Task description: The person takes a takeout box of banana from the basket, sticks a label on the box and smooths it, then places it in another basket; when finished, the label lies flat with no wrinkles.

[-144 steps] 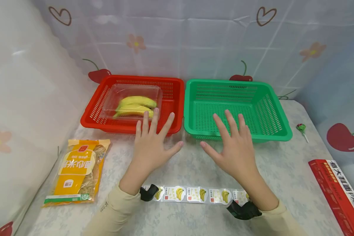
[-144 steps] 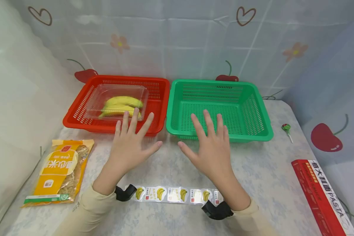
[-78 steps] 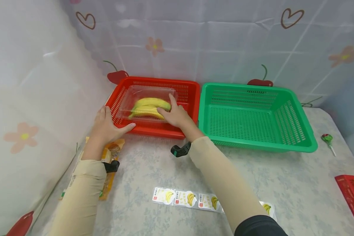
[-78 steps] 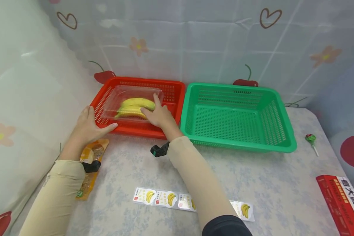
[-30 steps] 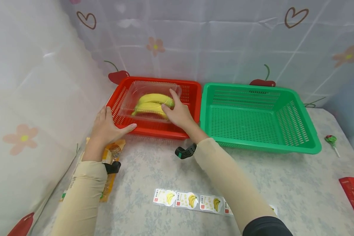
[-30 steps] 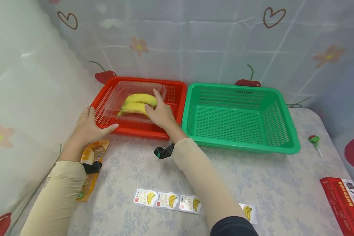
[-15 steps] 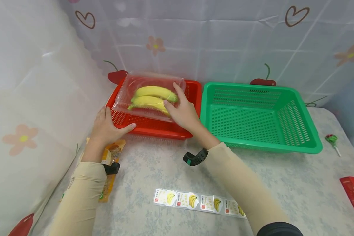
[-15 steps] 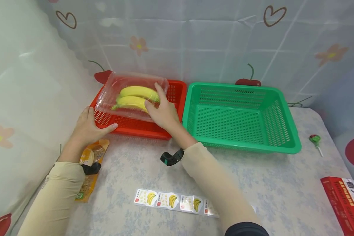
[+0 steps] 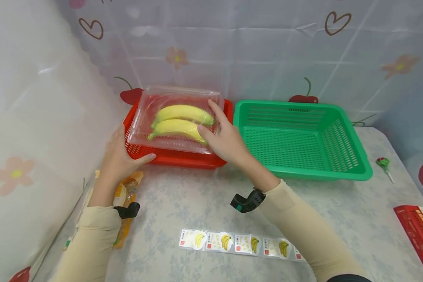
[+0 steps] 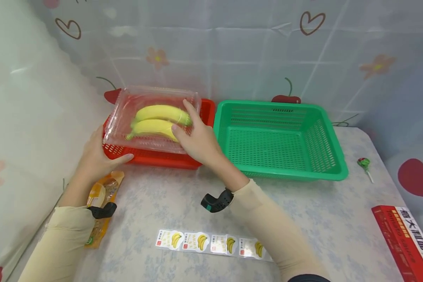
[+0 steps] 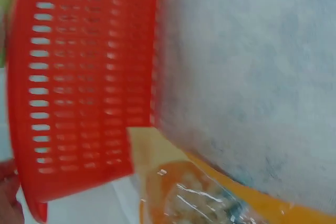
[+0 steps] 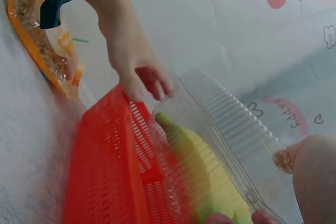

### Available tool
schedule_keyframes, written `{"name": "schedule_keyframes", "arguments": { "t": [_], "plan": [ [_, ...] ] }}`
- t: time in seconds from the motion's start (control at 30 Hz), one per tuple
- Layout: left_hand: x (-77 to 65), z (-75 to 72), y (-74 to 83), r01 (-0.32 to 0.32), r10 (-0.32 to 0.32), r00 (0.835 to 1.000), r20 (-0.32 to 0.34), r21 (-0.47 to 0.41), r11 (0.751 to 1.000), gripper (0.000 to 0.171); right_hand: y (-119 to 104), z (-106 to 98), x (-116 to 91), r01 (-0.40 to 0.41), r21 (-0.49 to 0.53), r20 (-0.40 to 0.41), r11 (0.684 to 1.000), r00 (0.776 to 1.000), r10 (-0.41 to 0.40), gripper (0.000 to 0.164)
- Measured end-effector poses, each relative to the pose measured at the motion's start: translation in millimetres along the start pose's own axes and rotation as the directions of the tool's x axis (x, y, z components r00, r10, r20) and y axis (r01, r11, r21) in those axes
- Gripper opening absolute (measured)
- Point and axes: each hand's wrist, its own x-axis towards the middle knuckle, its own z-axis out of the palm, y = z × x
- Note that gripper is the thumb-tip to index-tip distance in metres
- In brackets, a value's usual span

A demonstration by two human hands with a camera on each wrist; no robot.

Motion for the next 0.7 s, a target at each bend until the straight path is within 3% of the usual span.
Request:
{"name": "schedule_keyframes", "arguments": {
  "t": [0.1,0.17,0.27,0.33,0.57,0.7],
  "plan": [
    [-6.4,-4.7,6.3,-0.044,0.046,0.999,0.002,-0.194,0.980,0.122,0,-5,-7,0.011,0.000,-0.006,1.000,1.000,-0.011,0.071],
    [-10.7,-8.7,11.9,-0.056,0.067,0.997,0.025,-0.325,0.944,0.118,-1,-8,-11,0.014,0.000,-0.007,1.000,1.000,-0.014,0.070],
    [-17.5,-14.9,22.5,-0.062,0.102,0.992,0.070,-0.438,0.897,0.112,-3,-14,-19,0.011,0.003,-0.002,1.000,1.000,-0.011,0.069],
    [-21.9,-18.3,29.8,-0.091,0.140,0.987,0.076,-0.452,0.888,0.108,-4,-18,-25,0.003,0.003,0.003,1.000,1.000,-0.003,0.069],
    [-43.1,-27.2,48.4,-0.214,0.248,0.967,0.053,-0.355,0.910,0.102,-9,-33,-49,-0.005,-0.012,0.038,1.000,0.999,0.006,0.070],
    [-53.7,-29.4,58.9,-0.236,0.283,0.955,0.088,-0.357,0.904,0.102,-13,-40,-65,0.008,-0.008,0.054,1.000,0.998,-0.007,0.070]
  ]
}}
